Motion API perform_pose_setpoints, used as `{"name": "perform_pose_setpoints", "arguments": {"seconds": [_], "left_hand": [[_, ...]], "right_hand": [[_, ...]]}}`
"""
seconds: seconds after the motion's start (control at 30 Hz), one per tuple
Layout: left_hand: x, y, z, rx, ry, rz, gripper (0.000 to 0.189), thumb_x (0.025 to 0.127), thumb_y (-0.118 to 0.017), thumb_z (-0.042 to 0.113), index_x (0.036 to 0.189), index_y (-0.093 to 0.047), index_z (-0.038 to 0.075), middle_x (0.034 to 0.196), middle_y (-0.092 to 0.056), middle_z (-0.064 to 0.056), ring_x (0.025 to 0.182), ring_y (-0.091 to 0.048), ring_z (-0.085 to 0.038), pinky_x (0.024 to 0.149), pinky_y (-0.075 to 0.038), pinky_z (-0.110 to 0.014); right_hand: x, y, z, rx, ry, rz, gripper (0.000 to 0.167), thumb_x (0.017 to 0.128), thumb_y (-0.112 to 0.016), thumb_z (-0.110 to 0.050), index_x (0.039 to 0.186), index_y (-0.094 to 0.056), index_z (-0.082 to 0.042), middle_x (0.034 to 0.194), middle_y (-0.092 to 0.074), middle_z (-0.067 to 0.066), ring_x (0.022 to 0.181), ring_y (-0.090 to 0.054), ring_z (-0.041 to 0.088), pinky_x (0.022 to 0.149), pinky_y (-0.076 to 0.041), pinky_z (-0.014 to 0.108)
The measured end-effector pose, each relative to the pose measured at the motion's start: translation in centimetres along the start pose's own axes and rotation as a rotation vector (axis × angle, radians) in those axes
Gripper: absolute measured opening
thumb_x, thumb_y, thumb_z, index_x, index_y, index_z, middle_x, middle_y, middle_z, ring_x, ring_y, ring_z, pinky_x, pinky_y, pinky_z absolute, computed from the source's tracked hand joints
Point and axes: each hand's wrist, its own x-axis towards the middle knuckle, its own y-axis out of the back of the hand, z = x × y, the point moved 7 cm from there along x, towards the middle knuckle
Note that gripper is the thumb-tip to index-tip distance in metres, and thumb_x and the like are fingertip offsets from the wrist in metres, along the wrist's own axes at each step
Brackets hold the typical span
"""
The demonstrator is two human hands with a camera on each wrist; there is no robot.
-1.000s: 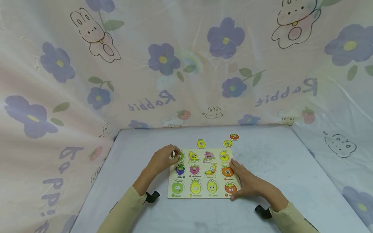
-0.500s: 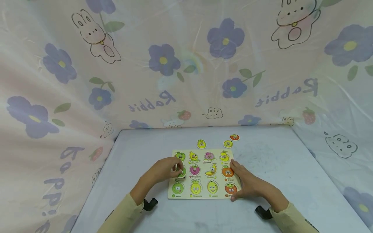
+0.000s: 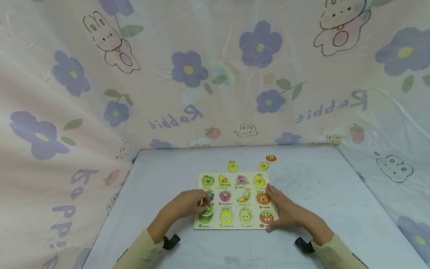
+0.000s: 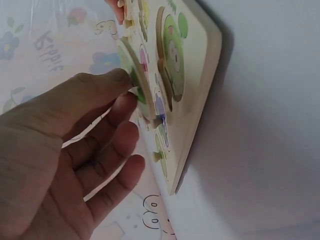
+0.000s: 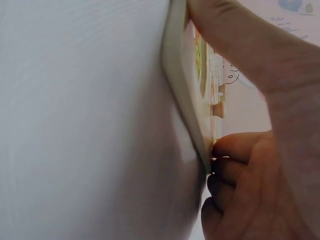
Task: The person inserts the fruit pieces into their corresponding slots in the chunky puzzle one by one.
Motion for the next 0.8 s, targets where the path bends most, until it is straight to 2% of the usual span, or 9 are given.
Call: {"name": "perform_pose_setpoints", "arguments": {"seconds": [0.33,0.8], "left_hand": [[-0.4,-1.1,0.0,0.012,0.011,-0.038,0.013,0.099,-0.082,0.023,0.096,-0.07,0.027,0.081,-0.058,0.016,0.072,-0.051,-0.002,0.065,-0.046,-0.023],[-0.7,-1.3,0.1,-0.012,0.004,-0.022,0.013,0.098,-0.081,0.021,0.095,-0.07,0.024,0.081,-0.057,0.016,0.073,-0.05,-0.001,0.066,-0.046,-0.022]], "right_hand": [[-0.1,0.0,-0.1,0.004,-0.005,-0.005,0.146,0.065,-0.1,-0.058,0.168,-0.02,0.007,0.177,-0.009,0.027,0.161,-0.008,0.055,0.125,-0.019,0.074],[0.1,-0.2,0.2,0.001,-0.007,-0.003,0.146,0.065,-0.1,-0.058,0.168,-0.019,0.006,0.177,-0.008,0.026,0.16,-0.008,0.056,0.125,-0.019,0.073]]}}
